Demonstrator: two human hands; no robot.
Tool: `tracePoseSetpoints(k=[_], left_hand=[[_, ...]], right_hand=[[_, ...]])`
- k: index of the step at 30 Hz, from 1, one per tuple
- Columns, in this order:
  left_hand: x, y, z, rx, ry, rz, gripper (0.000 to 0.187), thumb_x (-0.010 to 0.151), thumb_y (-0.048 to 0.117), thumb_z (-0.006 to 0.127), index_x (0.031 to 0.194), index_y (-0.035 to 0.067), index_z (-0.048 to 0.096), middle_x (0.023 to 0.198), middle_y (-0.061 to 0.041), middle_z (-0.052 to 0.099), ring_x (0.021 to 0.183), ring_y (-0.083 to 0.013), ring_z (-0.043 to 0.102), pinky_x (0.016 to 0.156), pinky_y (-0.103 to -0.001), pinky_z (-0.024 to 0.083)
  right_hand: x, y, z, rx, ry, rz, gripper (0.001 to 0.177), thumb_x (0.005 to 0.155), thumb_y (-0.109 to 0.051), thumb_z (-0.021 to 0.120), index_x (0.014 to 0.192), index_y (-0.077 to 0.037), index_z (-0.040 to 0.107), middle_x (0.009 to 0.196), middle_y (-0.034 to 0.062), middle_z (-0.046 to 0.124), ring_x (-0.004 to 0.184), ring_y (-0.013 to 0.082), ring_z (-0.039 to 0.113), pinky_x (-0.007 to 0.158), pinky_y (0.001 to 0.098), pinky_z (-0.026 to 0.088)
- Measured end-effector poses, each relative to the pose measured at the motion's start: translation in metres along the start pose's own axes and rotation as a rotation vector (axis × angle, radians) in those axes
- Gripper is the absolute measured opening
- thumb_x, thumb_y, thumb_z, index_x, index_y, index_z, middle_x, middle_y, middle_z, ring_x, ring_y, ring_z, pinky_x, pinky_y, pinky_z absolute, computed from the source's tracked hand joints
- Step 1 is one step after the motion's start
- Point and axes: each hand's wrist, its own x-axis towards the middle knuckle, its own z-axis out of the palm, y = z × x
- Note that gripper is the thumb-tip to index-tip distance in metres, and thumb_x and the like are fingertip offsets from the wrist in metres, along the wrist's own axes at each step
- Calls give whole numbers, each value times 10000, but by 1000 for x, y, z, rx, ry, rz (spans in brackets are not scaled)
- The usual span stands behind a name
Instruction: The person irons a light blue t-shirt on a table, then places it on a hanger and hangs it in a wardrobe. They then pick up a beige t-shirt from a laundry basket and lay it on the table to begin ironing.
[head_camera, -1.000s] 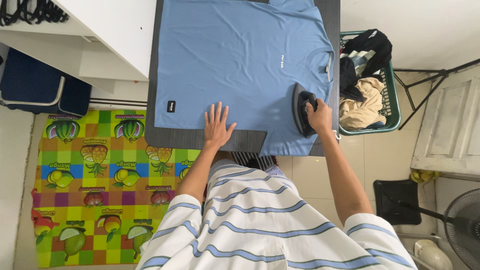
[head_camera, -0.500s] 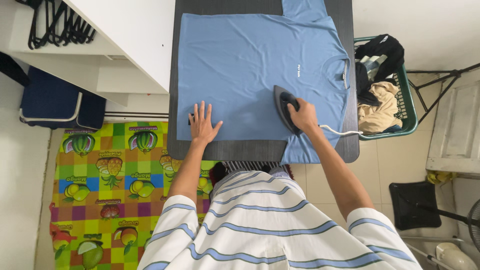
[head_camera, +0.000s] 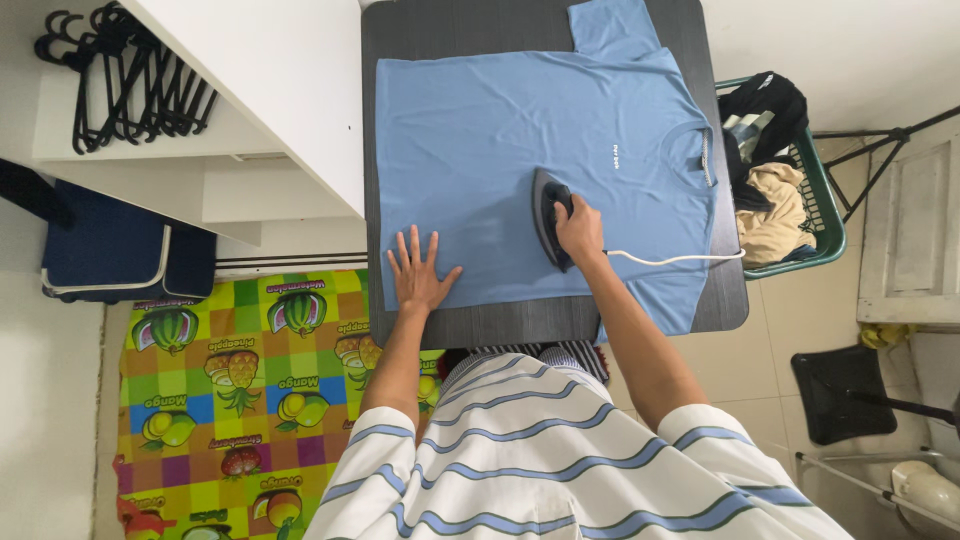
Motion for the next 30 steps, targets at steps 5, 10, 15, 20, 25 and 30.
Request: tracePoseSetpoints(k=[5, 10, 15, 20, 25, 30], left_hand=[[1, -11, -8, 1, -43, 10, 989, 862, 815, 482, 1639, 292, 167, 1714, -137, -37, 1559, -400, -84, 1241, -625, 4], [3, -16, -16, -6, -62, 52, 998, 858, 806, 509, 1640, 284, 173, 1715, -147, -42, 1560, -422, -79, 1242, -635, 22], [8, -10, -32, -4, -129, 28, 1001, 853, 714, 636, 1631, 227, 235, 1694, -223, 25, 1539, -506, 7, 1194, -684, 147], [36, -15, -36, -16, -197, 11, 962, 832, 567, 763, 1599, 176, 333, 1644, -232, 189, 1494, -512, 199, 1186, -622, 288], [71, -28, -29, -58, -96, 34, 930, 810, 426, 868, 1569, 84, 455, 1592, -200, 385, 1512, -431, 363, 1234, -523, 393], [102, -29, -64, -20, -192, 87, 1191, 595, 400, 995, 1577, 290, 330, 1679, -108, 100, 1513, -451, 172, 1180, -578, 323]], right_hand=[[-15, -4, -19, 13, -178, -165, 341, 967, -299, 676, 1135, -3, 684, 880, 270, 702, 838, 476, 681, 737, 515, 537], [-11, -6, -17, -45, -95, -59, 335, 970, -295, 670, 1141, -8, 685, 877, 263, 712, 839, 475, 683, 746, 526, 533], [3, 13, 5, -100, 84, -43, 349, 991, -276, 672, 1133, 43, 678, 894, 306, 695, 861, 508, 662, 765, 541, 525], [14, 14, 0, -69, -28, -15, 344, 982, -282, 682, 1053, 55, 694, 902, 300, 701, 878, 493, 677, 778, 534, 525], [22, -26, 0, -73, -149, -6, 326, 966, -288, 670, 1105, 6, 691, 858, 279, 699, 823, 483, 673, 745, 527, 518], [41, -45, 18, -58, -210, -83, 313, 971, -312, 668, 1072, -18, 699, 863, 274, 695, 822, 480, 662, 736, 527, 514]])
